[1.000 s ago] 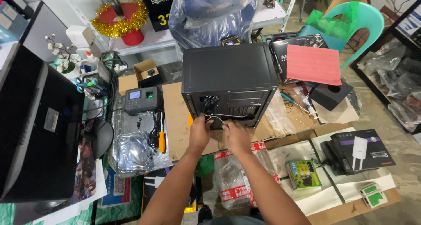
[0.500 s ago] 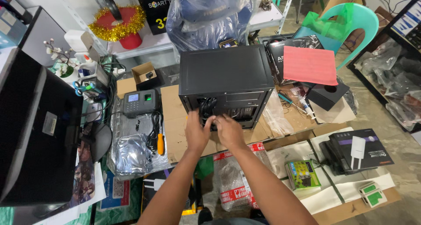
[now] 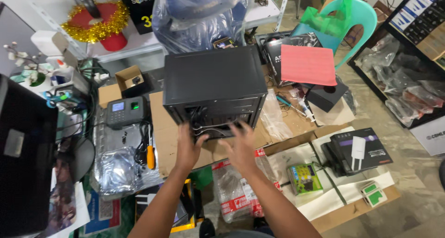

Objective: The person works on an open desktop computer case on a workbench, routing and connecting cables and components inside the case by hand. They rotate and reposition the case several times to reach different sides, then use a screwdriver on the case near the end.

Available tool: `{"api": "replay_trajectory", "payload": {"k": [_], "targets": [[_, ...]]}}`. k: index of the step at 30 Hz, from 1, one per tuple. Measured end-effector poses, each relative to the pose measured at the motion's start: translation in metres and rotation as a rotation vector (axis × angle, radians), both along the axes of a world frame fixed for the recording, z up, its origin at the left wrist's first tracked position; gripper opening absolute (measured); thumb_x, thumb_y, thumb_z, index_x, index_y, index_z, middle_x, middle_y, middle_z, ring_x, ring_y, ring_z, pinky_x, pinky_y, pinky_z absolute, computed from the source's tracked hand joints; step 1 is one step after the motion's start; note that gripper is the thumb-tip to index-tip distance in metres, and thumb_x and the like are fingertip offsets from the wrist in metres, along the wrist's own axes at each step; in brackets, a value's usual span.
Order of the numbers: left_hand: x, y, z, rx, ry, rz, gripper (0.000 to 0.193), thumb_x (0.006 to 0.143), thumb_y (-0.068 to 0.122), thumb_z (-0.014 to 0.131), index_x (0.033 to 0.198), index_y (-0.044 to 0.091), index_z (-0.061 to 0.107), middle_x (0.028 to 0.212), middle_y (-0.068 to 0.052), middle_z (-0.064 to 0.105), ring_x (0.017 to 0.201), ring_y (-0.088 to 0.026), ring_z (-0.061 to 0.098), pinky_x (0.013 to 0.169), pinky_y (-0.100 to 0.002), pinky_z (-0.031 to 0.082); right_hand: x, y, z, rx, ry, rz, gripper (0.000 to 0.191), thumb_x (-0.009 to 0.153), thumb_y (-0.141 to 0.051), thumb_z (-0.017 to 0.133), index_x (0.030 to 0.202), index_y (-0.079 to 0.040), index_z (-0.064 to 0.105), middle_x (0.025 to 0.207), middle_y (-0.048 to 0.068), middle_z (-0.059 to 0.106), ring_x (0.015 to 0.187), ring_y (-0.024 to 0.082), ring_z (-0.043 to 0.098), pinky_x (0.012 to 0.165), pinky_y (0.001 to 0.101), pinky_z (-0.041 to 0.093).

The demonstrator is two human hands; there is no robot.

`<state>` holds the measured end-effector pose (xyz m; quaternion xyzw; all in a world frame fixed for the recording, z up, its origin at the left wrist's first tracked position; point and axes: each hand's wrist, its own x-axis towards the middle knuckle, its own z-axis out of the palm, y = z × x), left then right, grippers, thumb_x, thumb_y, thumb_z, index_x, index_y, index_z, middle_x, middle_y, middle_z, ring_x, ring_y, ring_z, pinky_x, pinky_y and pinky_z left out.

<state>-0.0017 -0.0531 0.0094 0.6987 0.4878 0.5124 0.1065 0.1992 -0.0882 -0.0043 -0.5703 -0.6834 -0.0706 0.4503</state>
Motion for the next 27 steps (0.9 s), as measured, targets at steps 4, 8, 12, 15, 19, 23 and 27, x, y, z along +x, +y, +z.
{"api": "replay_trajectory", "payload": {"k": [4,8,12,15,19,23,27], "targets": [[0.007,-0.022,-0.022,-0.15,-0.158,0.18,0.075,0.079,0.017,0.083,0.14,0.0,0.043,0.129,-0.028,0.048,0.11,-0.041,0.058,0.081,-0.044,0.054,0.088,-0.026,-0.038,-0.445,0.221,-0.426,0.025,0.094,-0.019,0.066,0.115,-0.006,0.066,0.116,0.022,0.065,0.106,0.039,0.063,0.09,0.0471,0.051],[0.011,-0.03,-0.041,-0.387,-0.225,0.194,0.043,0.086,0.013,0.08,0.121,0.001,0.059,0.109,-0.017,0.065,0.099,-0.027,0.066,0.078,-0.039,0.054,0.137,-0.005,-0.058,-0.689,0.417,-0.524,0.03,0.092,-0.031,0.069,0.112,-0.008,0.068,0.103,0.015,0.075,0.096,0.036,0.071,0.086,0.0474,0.055],[0.006,-0.037,-0.049,-0.424,-0.242,0.19,0.016,0.094,0.009,0.072,0.105,-0.002,0.068,0.091,-0.015,0.071,0.08,-0.021,0.068,0.076,-0.034,0.053,0.15,0.015,-0.062,-0.852,0.399,-0.591,0.033,0.09,-0.033,0.073,0.113,-0.01,0.071,0.104,0.018,0.075,0.1,0.038,0.071,0.088,0.0475,0.055],[0.005,-0.034,-0.052,-0.333,-0.258,0.168,0.02,0.09,0.01,0.072,0.107,0.0,0.071,0.088,-0.014,0.074,0.076,-0.02,0.069,0.073,-0.033,0.053,0.153,0.018,-0.065,-0.879,0.399,-0.624,0.027,0.091,-0.032,0.072,0.11,-0.013,0.076,0.105,0.019,0.075,0.101,0.039,0.072,0.09,0.047,0.055],[0.006,-0.019,-0.059,-0.528,-0.218,0.245,0.013,0.091,0.011,0.075,0.098,0.0,0.075,0.076,-0.02,0.067,0.071,-0.029,0.063,0.069,-0.037,0.052,0.155,0.006,-0.068,-0.833,0.302,-0.575,0.025,0.09,-0.032,0.073,0.103,-0.011,0.08,0.096,0.019,0.076,0.092,0.037,0.074,0.084,0.0444,0.057],[0.013,0.002,-0.065,-0.399,-0.181,0.285,0.009,0.09,0.009,0.074,0.093,0.0,0.075,0.081,-0.019,0.072,0.075,-0.027,0.071,0.071,-0.038,0.053,0.151,-0.013,-0.067,-0.862,0.605,-0.49,0.03,0.095,-0.034,0.071,0.1,-0.005,0.077,0.082,0.015,0.079,0.077,0.027,0.079,0.078,0.0387,0.057],[0.012,0.002,-0.063,-0.434,-0.111,0.218,0.013,0.094,0.007,0.072,0.104,-0.001,0.071,0.093,-0.02,0.071,0.085,-0.034,0.07,0.074,-0.041,0.053,0.152,-0.025,-0.065,-0.783,0.645,-0.458,0.026,0.092,-0.03,0.075,0.097,-0.005,0.077,0.083,0.011,0.078,0.07,0.022,0.077,0.071,0.0361,0.057]]}}
